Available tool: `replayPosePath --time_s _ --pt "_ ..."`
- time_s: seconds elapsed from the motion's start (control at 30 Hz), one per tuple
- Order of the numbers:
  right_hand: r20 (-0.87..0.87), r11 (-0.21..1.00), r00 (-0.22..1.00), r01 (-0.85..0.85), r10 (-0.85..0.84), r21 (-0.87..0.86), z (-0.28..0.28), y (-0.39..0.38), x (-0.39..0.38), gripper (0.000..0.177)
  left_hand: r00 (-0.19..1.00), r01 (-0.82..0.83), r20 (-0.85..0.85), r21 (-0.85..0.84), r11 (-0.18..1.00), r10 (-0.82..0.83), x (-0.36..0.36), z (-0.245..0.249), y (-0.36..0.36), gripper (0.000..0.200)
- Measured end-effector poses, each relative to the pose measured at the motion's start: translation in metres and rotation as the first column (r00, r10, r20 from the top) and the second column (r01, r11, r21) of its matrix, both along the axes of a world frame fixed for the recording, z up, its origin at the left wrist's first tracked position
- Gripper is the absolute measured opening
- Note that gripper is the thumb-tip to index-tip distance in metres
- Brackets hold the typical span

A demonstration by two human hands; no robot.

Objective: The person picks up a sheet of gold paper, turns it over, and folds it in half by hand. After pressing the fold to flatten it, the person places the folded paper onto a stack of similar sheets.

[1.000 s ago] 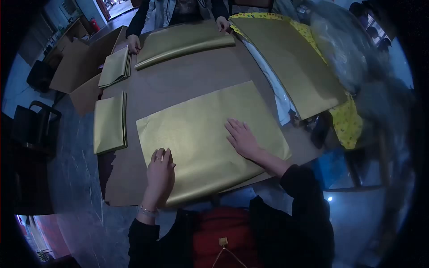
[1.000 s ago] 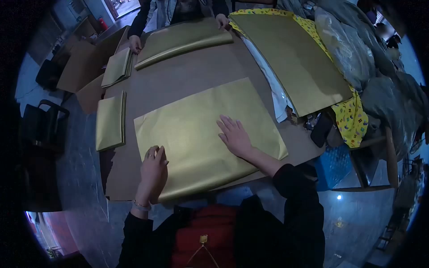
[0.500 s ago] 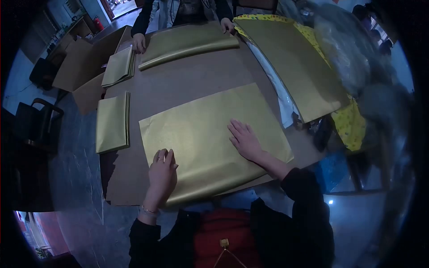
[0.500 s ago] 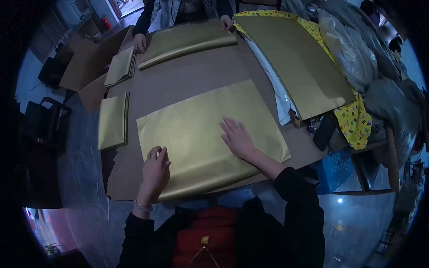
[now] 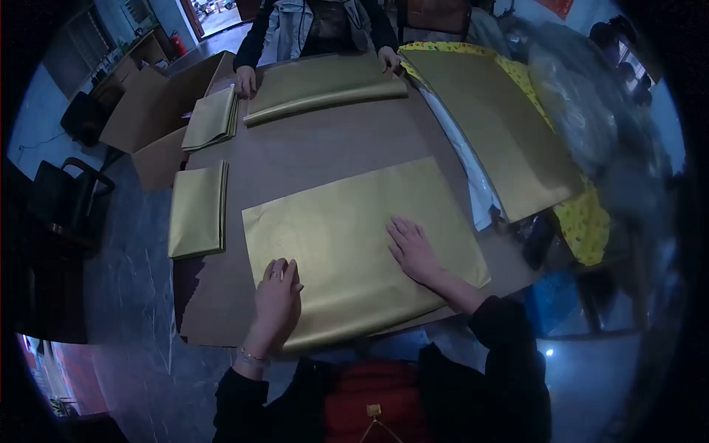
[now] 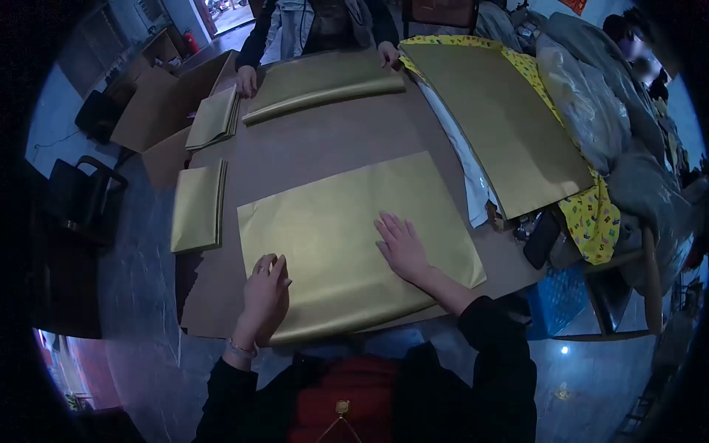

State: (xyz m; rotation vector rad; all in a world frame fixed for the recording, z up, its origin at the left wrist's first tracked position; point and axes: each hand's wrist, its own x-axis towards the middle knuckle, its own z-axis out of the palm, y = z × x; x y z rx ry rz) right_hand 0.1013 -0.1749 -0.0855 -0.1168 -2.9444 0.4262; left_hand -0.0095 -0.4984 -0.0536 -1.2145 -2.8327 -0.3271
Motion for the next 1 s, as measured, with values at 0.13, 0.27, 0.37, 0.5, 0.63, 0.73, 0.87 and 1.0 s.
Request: replayPosePath --time_s 0.13,0.27,0.37,0.5,0.63,0.73,0.87,1.0 --pt "0.0 1.0 1.0 0.009 -0.009 -0.025 0.002 -0.001 -0.001 0.048 0.998 -0.032 0.048 -0.002 0.999 0.032 0.002 0.009 0.005 0.056" --pt "-0.005 0.991 1.0 -0.021 0.02 -0.129 0.021 -0.024 -0.003 0.048 0.998 -0.036 0.043 -0.002 0.999 0.036 0.006 0.016 0.006 0.054" --pt "-0.016 0.99 0.997 -0.072 0.07 -0.122 0.02 -0.051 -0.008 0.047 0.998 -0.03 0.051 0.016 0.999 0.029 0.002 0.006 0.003 0.055" --pt "-0.043 0.998 0.999 -0.03 0.028 -0.054 0.012 -0.064 -0.018 0.047 1.0 -0.013 0.012 0.072 0.997 0.012 0.002 0.007 0.003 0.052" --pt "-0.029 0.995 0.997 -0.08 0.078 -0.068 0.005 -0.057 -0.017 0.05 0.997 -0.053 0.055 0.022 0.998 0.052 0.004 0.01 0.004 0.054" --pt "-0.022 0.997 0.997 -0.072 0.072 0.0 -0.002 -0.055 -0.016 0.052 0.997 -0.067 0.037 0.043 0.997 0.065 0.003 0.0 0.004 0.055" --pt "0.012 0.999 0.999 -0.051 0.051 -0.001 0.01 -0.058 -0.003 0.053 0.994 -0.081 0.079 0.033 0.996 0.078 0.002 0.0 0.003 0.055" --pt "0.023 0.996 0.997 -0.071 0.07 0.045 0.009 -0.052 0.005 0.055 0.999 -0.047 0.021 0.022 0.999 0.046 0.002 0.0 0.002 0.056"
